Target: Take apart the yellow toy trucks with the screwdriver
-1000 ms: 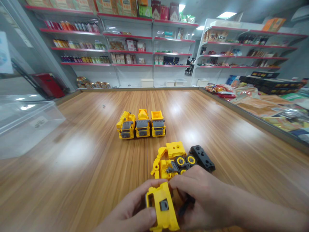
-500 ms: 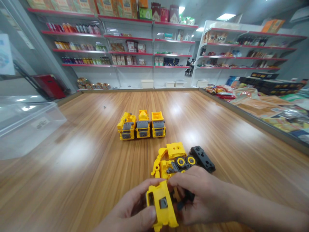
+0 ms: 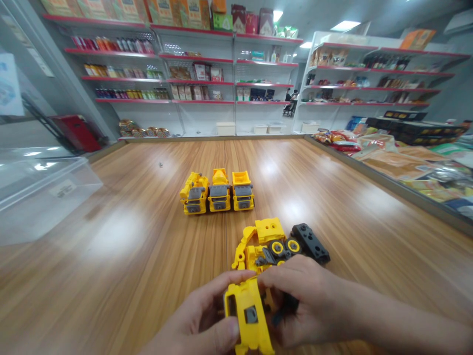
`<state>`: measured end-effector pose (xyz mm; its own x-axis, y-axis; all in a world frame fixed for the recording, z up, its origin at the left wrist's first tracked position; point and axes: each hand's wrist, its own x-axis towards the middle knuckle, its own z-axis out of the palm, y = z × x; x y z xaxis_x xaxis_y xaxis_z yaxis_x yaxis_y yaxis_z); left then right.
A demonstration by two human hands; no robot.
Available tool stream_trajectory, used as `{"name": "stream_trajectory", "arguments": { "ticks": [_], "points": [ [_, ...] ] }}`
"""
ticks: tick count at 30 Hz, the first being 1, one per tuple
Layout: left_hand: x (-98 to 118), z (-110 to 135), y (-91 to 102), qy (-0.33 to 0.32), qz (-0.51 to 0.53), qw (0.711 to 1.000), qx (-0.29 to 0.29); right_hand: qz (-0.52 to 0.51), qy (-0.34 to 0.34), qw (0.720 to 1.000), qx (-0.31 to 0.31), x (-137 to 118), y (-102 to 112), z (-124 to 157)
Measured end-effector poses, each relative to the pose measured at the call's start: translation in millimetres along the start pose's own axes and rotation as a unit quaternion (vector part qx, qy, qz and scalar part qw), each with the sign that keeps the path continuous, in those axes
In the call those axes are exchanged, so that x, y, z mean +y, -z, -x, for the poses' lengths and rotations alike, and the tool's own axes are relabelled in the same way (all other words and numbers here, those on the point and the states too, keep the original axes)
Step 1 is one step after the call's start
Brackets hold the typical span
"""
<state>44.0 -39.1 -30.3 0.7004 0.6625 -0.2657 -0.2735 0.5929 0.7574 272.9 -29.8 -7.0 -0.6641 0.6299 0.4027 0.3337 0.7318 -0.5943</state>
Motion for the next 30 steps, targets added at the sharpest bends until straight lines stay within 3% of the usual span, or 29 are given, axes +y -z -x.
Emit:
{"name": "stream_trajectory", "arguments": {
  "ticks": [9, 15, 22, 30],
  "points": [
    [-2.9, 1.7, 3.8, -0.003, -0.017, 1.000, -0.012, -0.032, -0.010, 0.999, 0.008, 0.3, -9.7, -0.3],
    [4.9, -1.4, 6.5, 0.004, -0.009, 1.000, 0.017, 0.071, 0.019, 0.992, 0.099, 10.3, 10.0, 2.1],
    [11.6, -4.8, 5.5, -0.012, -0.006, 0.999, 0.030, 0.225, -0.150, 0.961, 0.056, 28.2, 50.8, -1.3],
    [12.1, -3.2, 4.5, -0.008, -0.006, 0.998, 0.055, 0.237, -0.234, 0.942, -0.028, 22.8, 51.4, -0.2]
  ]
}}
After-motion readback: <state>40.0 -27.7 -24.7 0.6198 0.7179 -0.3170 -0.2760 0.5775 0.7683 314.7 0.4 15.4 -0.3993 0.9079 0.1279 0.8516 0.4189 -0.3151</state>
